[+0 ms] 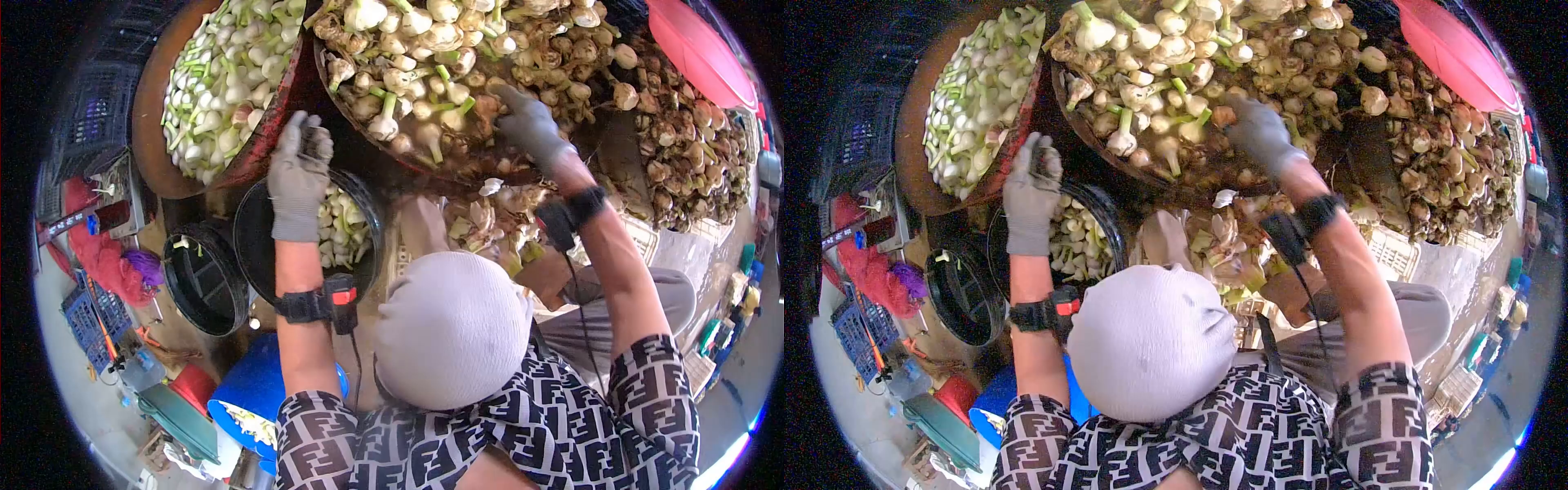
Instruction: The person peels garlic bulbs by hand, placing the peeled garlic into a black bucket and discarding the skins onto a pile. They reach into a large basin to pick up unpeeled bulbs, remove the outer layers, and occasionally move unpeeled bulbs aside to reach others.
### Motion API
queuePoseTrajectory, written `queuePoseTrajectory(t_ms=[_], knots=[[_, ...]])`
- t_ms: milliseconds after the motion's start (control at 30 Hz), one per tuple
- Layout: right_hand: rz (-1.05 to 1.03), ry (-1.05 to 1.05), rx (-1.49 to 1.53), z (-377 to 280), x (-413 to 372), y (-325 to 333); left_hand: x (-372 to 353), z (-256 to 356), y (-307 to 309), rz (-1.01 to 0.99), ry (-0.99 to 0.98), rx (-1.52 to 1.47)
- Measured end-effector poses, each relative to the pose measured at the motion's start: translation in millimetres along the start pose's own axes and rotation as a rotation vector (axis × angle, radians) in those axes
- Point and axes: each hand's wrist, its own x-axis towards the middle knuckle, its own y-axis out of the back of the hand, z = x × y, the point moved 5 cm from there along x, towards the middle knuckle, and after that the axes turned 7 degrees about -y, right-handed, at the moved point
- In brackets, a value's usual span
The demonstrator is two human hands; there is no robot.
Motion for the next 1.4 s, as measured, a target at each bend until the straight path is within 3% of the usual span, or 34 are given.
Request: queuePoseTrajectory(t_ms=[33,133,300,367,433,467,500,567,600,667,900,1000,1100,1133,1200,1267,1300,1333,1400], knots=[[0.076,0.117,-0.131,-1.0,19.0,-19.7,-1.6,-9.0,-3.0,0.010,-0.005,0.093],[-0.335,0.038,-0.038,8.8,50.2,-82.5,-12.1,-31.4,-19.3,-0.026,0.060,0.240],[-0.204,0.020,0.025,-6.7,34.4,-54.3,-32.1,-46.8,-64.8,-0.201,0.034,0.786],[-0.262,-0.047,0.188,-15.0,13.6,-26.7,-31.1,-66.6,-70.4,-0.433,-0.114,1.057],[-0.347,-0.139,0.531,-31.1,-13.5,-5.1,-44.3,-65.9,-108.0,-0.639,-0.441,1.410],[-0.363,-0.123,0.665,-36.9,-22.8,1.1,-43.5,-77.3,-106.8,-0.661,-0.521,1.420],[-0.380,-0.105,0.798,-45.0,-33.3,8.3,-44.3,-83.2,-105.6,-0.651,-0.443,1.391],[-0.437,-0.272,1.076,-52.2,-52.7,9.9,-45.8,-91.6,-104.1,-0.630,-0.293,1.332],[-0.441,-0.329,1.169,-49.8,-59.4,4.1,-49.1,-90.0,-106.4,-0.617,-0.398,1.337],[-0.384,-0.353,1.304,-52.3,-66.6,-11.0,-55.2,-91.4,-108.7,-0.648,-0.418,1.330],[-0.368,-0.333,1.073,-55.5,-77.8,-9.1,-66.2,-88.7,-101.3,-0.587,-0.367,1.267],[-0.412,-0.290,1.149,-56.5,-77.4,-6.6,-64.4,-90.8,-96.3,-0.605,-0.081,1.076],[-0.425,-0.332,1.034,-52.4,-79.6,-2.6,-63.1,-91.2,-92.2,-0.520,0.143,0.659],[-0.358,-0.272,0.895,-49.5,-78.5,-2.7,-66.1,-103.7,-78.8,-0.281,0.464,0.349],[-0.226,-0.151,0.616,-44.4,-76.3,-7.3,-64.4,-109.7,-76.6,-0.144,0.490,0.229],[-0.186,-0.025,0.642,-44.8,-74.8,-8.7,-54.2,-108.7,-73.0,-0.178,0.326,0.373],[-0.166,0.036,0.655,-45.6,-75.8,-8.3,-47.6,-107.0,-72.0,-0.278,0.149,0.574],[-0.180,0.003,0.754,-43.4,-77.1,-11.6,-45.7,-104.6,-73.1,-0.376,-0.032,0.772],[-0.203,-0.056,0.954,-47.5,-77.4,-14.2,-45.4,-99.8,-71.3,-0.345,-0.098,0.832]])
